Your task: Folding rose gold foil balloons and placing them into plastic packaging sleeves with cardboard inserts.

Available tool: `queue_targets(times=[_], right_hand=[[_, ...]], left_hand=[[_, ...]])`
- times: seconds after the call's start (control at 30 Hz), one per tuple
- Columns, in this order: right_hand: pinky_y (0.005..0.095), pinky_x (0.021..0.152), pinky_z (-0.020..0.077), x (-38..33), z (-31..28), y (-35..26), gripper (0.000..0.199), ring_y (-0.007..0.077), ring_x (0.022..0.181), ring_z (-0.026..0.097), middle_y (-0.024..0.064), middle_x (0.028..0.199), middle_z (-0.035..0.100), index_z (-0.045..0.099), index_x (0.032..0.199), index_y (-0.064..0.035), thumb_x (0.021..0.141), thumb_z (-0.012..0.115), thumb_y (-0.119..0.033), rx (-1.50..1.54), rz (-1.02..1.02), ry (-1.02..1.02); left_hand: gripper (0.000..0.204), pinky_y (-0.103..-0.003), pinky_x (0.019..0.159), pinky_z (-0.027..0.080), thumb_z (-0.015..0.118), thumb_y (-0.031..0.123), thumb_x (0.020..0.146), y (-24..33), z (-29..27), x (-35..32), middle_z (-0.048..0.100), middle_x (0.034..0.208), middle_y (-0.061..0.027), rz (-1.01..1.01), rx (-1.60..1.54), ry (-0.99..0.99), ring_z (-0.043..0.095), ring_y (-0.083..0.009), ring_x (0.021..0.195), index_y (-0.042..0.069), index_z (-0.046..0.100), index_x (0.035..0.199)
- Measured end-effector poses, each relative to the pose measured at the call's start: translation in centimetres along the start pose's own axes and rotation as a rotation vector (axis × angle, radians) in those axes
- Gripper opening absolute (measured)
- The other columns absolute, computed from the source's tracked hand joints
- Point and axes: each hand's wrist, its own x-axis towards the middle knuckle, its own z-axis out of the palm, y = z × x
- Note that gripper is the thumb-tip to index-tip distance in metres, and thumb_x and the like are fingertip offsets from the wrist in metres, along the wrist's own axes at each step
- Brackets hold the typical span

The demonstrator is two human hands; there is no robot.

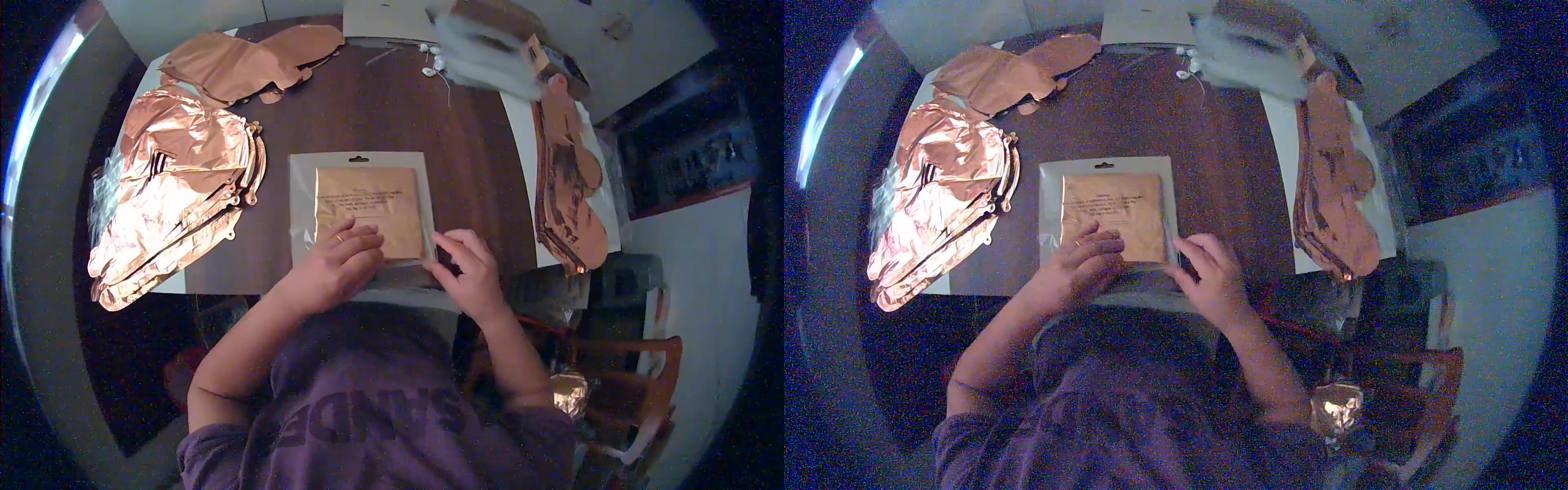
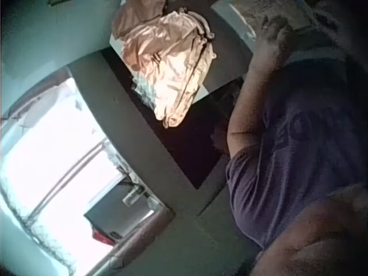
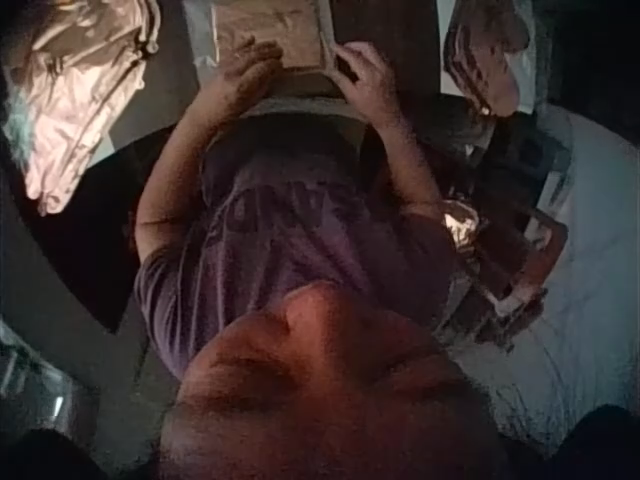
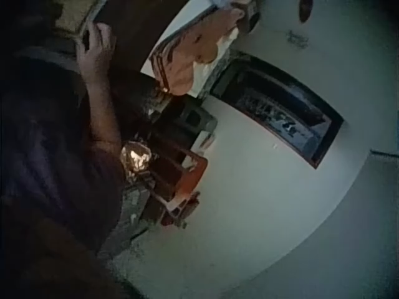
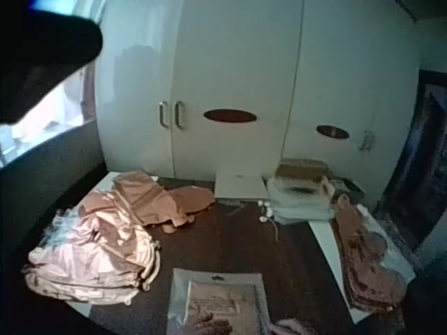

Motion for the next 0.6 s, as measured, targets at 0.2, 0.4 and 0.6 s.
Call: queue_targets(times=[0.2,0.4,0.6], right_hand=[[0.0372,0.072,0.0494,0.6,-0.2,-0.4,0.03,0.0278,0.082,0.061,0.0092,0.088,0.061,0.068,0.1,-0.0067,0.074,0.079,-0.017,0.121,0.287,-0.124],[0.0392,0.067,0.0503,0.6,-0.9,-0.3,0.023,0.0287,0.077,0.062,0.0081,0.084,0.061,0.068,0.097,-0.0078,0.078,0.076,-0.018,0.097,0.166,-0.098],[0.0413,0.067,0.0498,0.9,0.1,0.4,0.021,0.0297,0.077,0.062,0.0082,0.087,0.061,0.067,0.097,-0.0111,0.079,0.074,-0.02,-0.009,0.128,-0.119]], left_hand=[[0.028,-0.054,0.105,0.039,0.07,0.013,0.077,-0.3,-0.2,0.4,0.062,0.114,-0.0119,0.008,0.024,-0.04,0.059,-0.0303,0.113,0.005,0.063,0.103],[0.042,-0.059,0.11,0.028,0.072,0.017,0.073,1.0,-1.5,1.1,0.054,0.127,-0.0139,0.058,0.119,-0.153,0.047,-0.0351,0.126,0.007,0.062,0.112],[0.045,-0.059,0.111,0.025,0.071,0.016,0.073,0.2,-1.5,0.9,0.052,0.131,-0.0134,-0.007,-0.012,-0.238,0.044,-0.0355,0.13,0.009,0.061,0.116]])
